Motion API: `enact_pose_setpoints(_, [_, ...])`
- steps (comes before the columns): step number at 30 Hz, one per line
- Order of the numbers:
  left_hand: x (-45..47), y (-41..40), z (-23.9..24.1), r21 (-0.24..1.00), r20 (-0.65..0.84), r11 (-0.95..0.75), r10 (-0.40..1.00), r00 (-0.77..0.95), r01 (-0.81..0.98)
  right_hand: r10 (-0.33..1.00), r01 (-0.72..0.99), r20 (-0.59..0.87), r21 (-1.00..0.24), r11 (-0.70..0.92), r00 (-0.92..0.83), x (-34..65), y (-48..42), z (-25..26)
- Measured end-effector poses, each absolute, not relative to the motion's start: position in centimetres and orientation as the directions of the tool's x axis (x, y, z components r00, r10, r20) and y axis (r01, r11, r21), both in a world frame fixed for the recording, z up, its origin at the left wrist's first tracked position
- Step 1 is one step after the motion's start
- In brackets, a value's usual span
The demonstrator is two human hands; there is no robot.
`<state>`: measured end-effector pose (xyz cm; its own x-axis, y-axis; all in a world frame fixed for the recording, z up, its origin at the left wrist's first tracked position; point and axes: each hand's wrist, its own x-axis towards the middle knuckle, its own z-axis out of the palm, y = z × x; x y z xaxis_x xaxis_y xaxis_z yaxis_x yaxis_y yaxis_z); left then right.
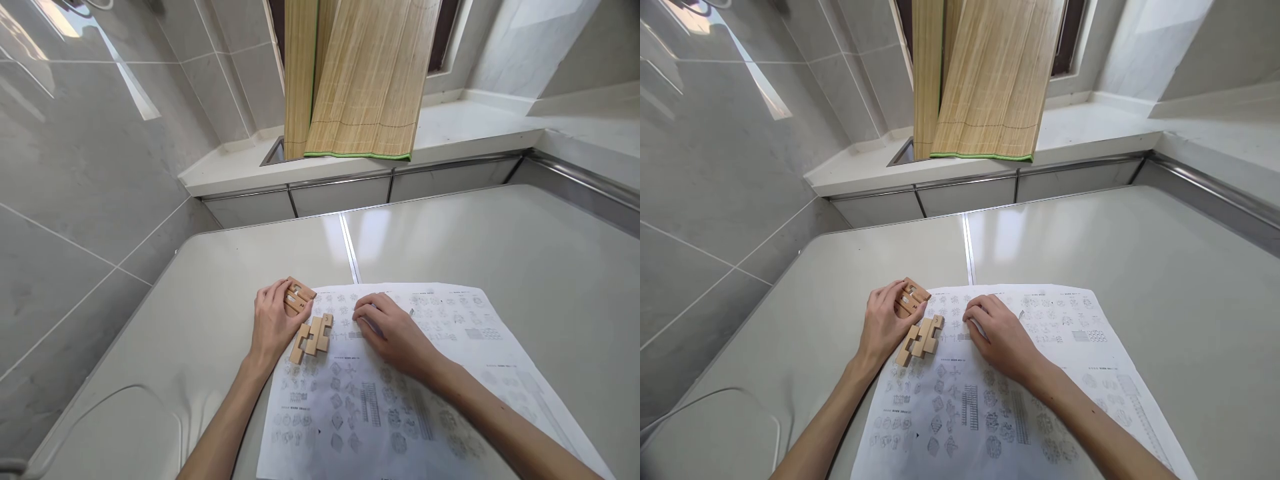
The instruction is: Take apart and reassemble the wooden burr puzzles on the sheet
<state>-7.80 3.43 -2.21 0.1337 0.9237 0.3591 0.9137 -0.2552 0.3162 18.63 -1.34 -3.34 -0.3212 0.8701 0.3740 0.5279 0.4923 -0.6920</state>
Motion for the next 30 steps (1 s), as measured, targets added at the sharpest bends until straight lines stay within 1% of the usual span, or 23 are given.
enact_pose_setpoints(5, [-7.7,3.4,-1.9,0.319,0.386,-0.262,0.914,0.128,0.911,0.871,0.530,0.372,-0.691,0.491,-0.322,18.7,-1.4,-3.1])
enact_pose_setpoints(8, [-7.7,3.4,-1.5,0.365,0.382,-0.254,0.918,0.105,0.895,0.872,0.533,0.371,-0.690,0.490,-0.321,18.7,-1.4,-3.0])
enact_pose_setpoints(13, [-7.8,3.4,-0.8,0.448,0.388,-0.196,0.922,0.008,0.872,0.874,0.533,0.368,-0.692,0.486,-0.318,18.6,-1.4,-3.1])
enact_pose_setpoints(15, [-7.6,3.3,-0.6,0.471,0.435,-0.230,0.900,0.003,0.852,0.878,0.516,0.364,-0.711,0.478,-0.311,18.7,-1.4,-3.1])
enact_pose_setpoints(17, [-7.3,3.0,-0.3,0.473,0.496,-0.303,0.868,0.034,0.827,0.895,0.466,0.338,-0.767,0.442,-0.291,18.7,-1.4,-2.8])
enact_pose_setpoints(19, [-6.8,2.6,0.0,0.447,0.551,-0.394,0.828,0.099,0.803,0.930,0.367,0.266,-0.863,0.347,-0.256,18.7,-1.4,-2.4])
enact_pose_setpoints(20, [-6.6,2.3,0.2,0.427,0.576,-0.445,0.805,0.142,0.787,0.948,0.294,0.204,-0.916,0.273,-0.243,18.8,-1.4,-2.1])
enact_pose_setpoints(22, [-6.0,1.7,0.6,0.379,0.622,-0.551,0.746,0.236,0.743,0.965,0.109,0.054,-0.990,0.085,-0.257,18.9,-1.4,-1.6])
enact_pose_setpoints(23, [-5.7,1.4,0.7,0.354,0.642,-0.597,0.715,0.277,0.720,0.958,0.009,-0.016,-1.000,-0.014,-0.286,18.9,-1.3,-1.5])
enact_pose_setpoints(25, [-5.0,0.9,0.9,0.322,0.659,-0.667,0.667,0.347,0.672,0.926,-0.187,-0.105,-0.965,-0.182,-0.362,18.9,-1.2,-1.4])
enact_pose_setpoints(27, [-4.2,0.3,1.1,0.321,0.662,-0.720,0.635,0.398,0.616,0.883,-0.349,-0.124,-0.886,-0.304,-0.453,18.8,-1.1,-1.6])
enact_pose_setpoints(28, [-3.9,0.0,1.1,0.324,0.662,-0.742,0.621,0.420,0.587,0.858,-0.401,-0.118,-0.846,-0.350,-0.499,18.7,-1.1,-1.7])
enact_pose_setpoints(30, [-3.1,-0.5,1.1,0.332,0.660,-0.783,0.592,0.463,0.527,0.809,-0.444,-0.102,-0.793,-0.417,-0.579,18.5,-1.3,-1.8])
